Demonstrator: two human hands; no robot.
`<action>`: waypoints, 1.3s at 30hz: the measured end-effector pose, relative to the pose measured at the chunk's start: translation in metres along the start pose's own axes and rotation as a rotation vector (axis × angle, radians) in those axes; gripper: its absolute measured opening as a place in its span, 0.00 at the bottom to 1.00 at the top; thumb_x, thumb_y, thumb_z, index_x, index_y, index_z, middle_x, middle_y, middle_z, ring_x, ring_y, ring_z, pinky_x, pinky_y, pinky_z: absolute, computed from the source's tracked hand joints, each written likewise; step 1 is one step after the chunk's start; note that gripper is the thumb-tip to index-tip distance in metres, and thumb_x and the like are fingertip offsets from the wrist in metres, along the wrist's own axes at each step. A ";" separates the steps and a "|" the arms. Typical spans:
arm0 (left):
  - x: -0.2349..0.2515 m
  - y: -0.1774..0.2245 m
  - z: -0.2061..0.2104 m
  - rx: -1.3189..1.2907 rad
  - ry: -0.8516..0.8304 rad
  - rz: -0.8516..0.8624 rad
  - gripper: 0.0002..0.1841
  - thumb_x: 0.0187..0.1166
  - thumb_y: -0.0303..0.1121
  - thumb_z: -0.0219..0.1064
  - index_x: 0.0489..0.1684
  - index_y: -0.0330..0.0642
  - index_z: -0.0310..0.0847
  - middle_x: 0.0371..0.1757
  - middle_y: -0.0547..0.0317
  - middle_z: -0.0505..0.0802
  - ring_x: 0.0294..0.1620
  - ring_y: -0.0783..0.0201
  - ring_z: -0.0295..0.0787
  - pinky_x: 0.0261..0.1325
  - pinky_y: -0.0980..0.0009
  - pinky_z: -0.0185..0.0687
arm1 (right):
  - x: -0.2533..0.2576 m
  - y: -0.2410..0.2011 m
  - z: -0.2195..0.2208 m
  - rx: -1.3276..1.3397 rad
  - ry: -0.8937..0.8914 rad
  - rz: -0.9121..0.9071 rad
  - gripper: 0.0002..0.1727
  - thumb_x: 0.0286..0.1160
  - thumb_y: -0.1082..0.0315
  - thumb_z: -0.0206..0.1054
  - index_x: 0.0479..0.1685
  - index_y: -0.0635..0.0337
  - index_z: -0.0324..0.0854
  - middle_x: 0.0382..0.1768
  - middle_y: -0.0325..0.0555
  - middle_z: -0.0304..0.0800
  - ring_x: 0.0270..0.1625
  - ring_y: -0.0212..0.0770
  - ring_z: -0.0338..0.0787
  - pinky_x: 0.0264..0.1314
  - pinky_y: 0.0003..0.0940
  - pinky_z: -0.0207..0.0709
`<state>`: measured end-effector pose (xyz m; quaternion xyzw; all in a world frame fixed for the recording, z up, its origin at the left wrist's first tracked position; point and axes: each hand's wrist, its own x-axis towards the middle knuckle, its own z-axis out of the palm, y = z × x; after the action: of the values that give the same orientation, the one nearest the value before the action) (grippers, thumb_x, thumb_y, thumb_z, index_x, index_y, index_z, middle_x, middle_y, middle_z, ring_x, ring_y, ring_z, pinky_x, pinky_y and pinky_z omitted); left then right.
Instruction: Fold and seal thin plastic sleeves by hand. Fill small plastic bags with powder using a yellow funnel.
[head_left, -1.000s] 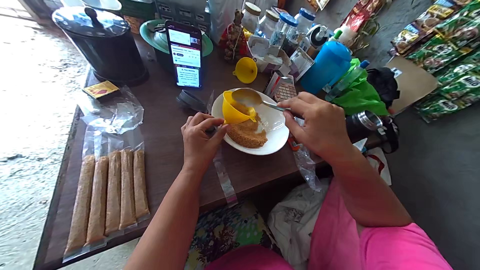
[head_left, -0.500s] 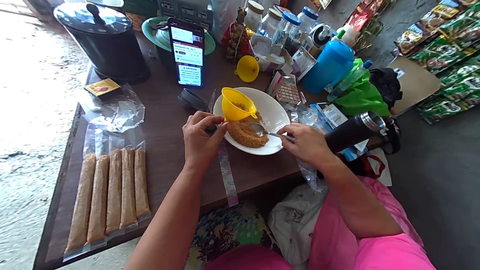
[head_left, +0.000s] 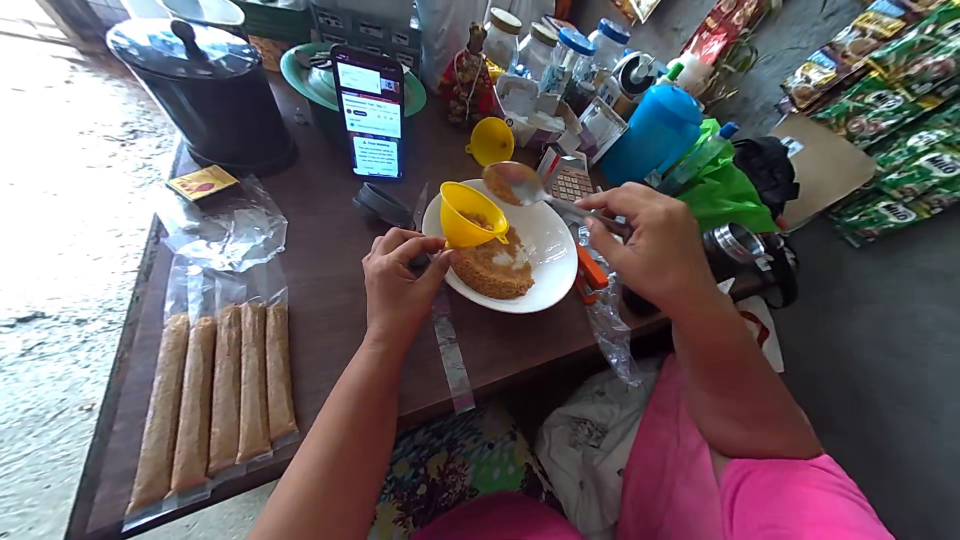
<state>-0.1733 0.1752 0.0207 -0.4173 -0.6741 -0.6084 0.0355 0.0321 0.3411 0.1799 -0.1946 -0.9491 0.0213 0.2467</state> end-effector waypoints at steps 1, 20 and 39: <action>0.000 0.000 0.000 -0.001 0.000 0.002 0.12 0.76 0.41 0.75 0.43 0.40 0.93 0.49 0.53 0.89 0.55 0.56 0.81 0.64 0.51 0.68 | 0.000 -0.006 0.003 -0.031 0.036 -0.047 0.13 0.81 0.63 0.64 0.55 0.51 0.93 0.42 0.46 0.92 0.40 0.45 0.91 0.36 0.49 0.82; -0.037 0.028 -0.007 -0.260 0.090 0.078 0.10 0.83 0.35 0.67 0.44 0.37 0.88 0.53 0.60 0.87 0.60 0.71 0.81 0.67 0.70 0.77 | -0.057 0.011 0.053 0.020 -0.275 0.342 0.15 0.78 0.61 0.70 0.54 0.62 0.90 0.51 0.60 0.88 0.50 0.62 0.90 0.49 0.67 0.80; -0.128 0.175 -0.053 -0.377 0.132 0.063 0.09 0.82 0.49 0.67 0.55 0.70 0.87 0.55 0.87 0.91 0.56 0.83 0.87 0.61 0.80 0.85 | -0.188 -0.130 0.081 1.106 -0.005 -0.301 0.24 0.96 0.62 0.46 0.52 0.74 0.84 0.29 0.48 0.90 0.29 0.29 0.88 0.37 0.23 0.86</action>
<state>-0.0090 0.0477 0.1014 -0.3966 -0.5311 -0.7485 0.0197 0.0977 0.1540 0.0395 0.1010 -0.8145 0.4799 0.3100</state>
